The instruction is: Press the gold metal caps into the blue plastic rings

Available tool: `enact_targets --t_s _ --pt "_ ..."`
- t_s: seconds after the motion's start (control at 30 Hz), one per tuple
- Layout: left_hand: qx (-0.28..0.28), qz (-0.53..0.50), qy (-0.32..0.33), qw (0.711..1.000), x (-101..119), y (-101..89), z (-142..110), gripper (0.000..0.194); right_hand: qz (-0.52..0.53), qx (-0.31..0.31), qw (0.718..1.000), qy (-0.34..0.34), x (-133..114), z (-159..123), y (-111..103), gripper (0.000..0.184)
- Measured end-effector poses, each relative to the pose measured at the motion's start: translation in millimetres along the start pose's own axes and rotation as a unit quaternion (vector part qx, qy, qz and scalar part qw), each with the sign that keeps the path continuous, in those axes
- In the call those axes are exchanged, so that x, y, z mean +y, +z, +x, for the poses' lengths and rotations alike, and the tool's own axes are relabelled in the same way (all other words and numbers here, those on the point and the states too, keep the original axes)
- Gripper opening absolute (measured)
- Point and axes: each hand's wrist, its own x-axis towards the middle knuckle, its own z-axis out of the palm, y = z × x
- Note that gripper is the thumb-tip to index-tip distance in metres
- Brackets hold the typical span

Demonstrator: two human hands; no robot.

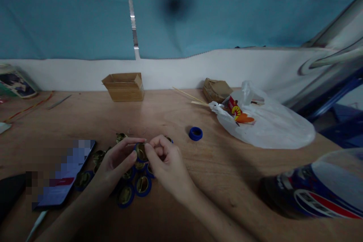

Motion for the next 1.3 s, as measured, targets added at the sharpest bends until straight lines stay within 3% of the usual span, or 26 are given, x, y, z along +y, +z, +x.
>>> enact_targets --t_s 0.23,0.4,0.5,0.6,0.7,0.83,0.97,1.1,1.3 --pt "0.012 -0.004 0.020 1.000 -1 -2.1 1 0.035 -0.065 -0.021 0.994 -0.081 -5 -1 -7 0.019" --pt "0.060 0.022 0.048 0.997 -7 -2.9 4 0.036 -0.239 -0.051 0.951 -0.189 -5 -10 -7 0.010" --pt "0.097 0.071 0.069 0.990 -7 -3.1 5 0.028 -0.266 -0.071 0.940 -0.201 -6 -11 -8 0.015" --pt "0.125 0.132 0.089 0.979 -6 -5.6 6 0.030 -0.260 -0.046 0.947 -0.185 -6 -5 -11 0.018" --pt "0.170 0.242 0.147 0.944 -5 -13.7 7 0.034 -0.261 0.021 0.951 -0.162 -7 2 -18 0.020" --pt "0.209 0.403 0.207 0.867 -4 -30.3 13 0.033 -0.276 0.119 0.942 -0.148 -6 13 -31 0.020" --pt "0.167 0.464 0.156 0.856 0 -35.2 23 0.037 -0.304 0.166 0.925 -0.158 -4 21 -42 0.020" --pt "0.023 0.576 0.122 0.808 6 -20.5 41 0.024 -0.319 0.176 0.917 -0.163 -2 27 -48 0.018" --pt "-0.085 0.604 0.101 0.786 -3 -1.2 89 0.021 -0.360 0.208 0.896 -0.157 3 34 -56 0.018"
